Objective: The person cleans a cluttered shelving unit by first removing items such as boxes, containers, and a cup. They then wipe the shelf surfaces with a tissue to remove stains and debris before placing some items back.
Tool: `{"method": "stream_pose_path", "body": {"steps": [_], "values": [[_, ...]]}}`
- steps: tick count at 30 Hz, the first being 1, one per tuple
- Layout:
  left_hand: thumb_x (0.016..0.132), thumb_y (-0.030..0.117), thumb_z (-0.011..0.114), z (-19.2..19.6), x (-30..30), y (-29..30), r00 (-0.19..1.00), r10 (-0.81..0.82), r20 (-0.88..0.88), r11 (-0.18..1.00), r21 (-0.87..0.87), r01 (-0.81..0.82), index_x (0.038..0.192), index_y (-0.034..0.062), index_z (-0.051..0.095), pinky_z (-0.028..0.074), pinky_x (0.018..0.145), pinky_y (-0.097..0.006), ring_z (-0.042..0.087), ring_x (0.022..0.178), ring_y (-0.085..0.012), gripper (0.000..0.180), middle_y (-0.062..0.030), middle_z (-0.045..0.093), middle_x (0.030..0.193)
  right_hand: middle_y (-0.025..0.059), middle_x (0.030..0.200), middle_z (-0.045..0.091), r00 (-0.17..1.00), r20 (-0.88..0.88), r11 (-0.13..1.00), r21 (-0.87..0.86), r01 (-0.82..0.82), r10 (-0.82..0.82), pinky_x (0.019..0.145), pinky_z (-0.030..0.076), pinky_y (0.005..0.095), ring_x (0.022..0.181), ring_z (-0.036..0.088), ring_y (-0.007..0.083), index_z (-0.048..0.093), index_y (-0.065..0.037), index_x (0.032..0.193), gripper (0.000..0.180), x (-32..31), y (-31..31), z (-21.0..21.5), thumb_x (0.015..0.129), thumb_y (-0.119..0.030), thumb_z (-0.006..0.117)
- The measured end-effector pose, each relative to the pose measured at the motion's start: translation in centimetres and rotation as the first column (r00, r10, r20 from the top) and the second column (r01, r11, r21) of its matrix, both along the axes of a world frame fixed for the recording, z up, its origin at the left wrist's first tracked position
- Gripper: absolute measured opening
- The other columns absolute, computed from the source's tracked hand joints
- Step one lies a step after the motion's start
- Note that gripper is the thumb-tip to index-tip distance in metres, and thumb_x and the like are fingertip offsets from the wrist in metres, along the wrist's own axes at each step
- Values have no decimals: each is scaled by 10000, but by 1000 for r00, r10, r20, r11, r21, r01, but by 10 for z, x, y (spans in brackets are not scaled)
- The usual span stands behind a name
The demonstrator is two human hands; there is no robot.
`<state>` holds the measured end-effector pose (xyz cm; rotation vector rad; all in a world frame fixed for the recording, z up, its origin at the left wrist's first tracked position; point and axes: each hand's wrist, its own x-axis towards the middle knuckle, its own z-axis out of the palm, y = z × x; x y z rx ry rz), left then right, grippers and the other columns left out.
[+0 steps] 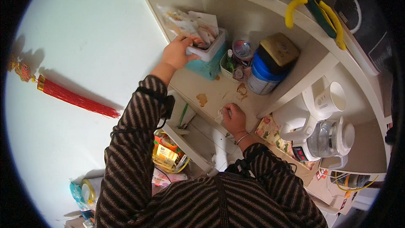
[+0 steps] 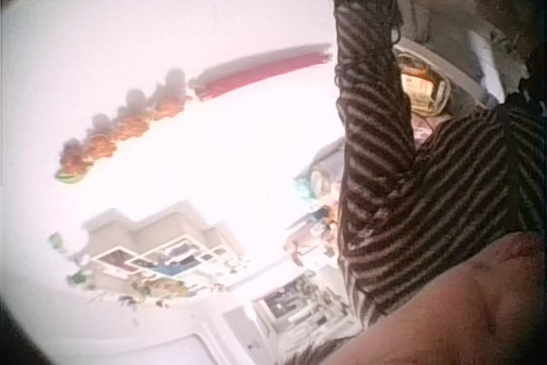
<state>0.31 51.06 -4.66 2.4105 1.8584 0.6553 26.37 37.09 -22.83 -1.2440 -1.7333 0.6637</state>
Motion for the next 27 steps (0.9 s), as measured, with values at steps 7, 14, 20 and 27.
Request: {"method": "stream_pose_path", "body": {"steps": [7,14,20,27], "values": [[713,344,836,10,-12,-86,992,124,-28,992,-30,-124,1136,181,669,530,808,-416,644,948,-340,483,-106,662,1065,143,885,646,999,-52,1000,17,-9,10,706,511,430,814,628,357,589,-51,912,134,0,0,-2,918,-184,606],[721,331,838,5,-16,-139,991,120,57,992,32,-122,1143,164,696,523,798,-412,642,900,-328,476,-147,697,921,169,889,639,1000,-2,1000,-2,-18,18,708,512,440,804,630,379,581,-38,924,144,0,1,1,927,-182,591],[711,267,848,-2,-16,-147,992,115,46,985,126,-120,1111,182,700,517,816,-413,626,942,-338,436,-97,689,1009,160,884,640,1000,4,999,34,-25,25,703,518,431,789,637,362,584,-44,914,118,0,1,2,918,-161,595],[695,263,858,6,-11,-151,984,171,42,985,-4,-171,1195,209,659,520,828,-431,621,961,-356,540,-142,633,1084,153,870,641,1000,15,1000,30,1,-1,712,519,422,791,637,359,589,-45,915,109,-2,2,-2,907,-153,601]]}}
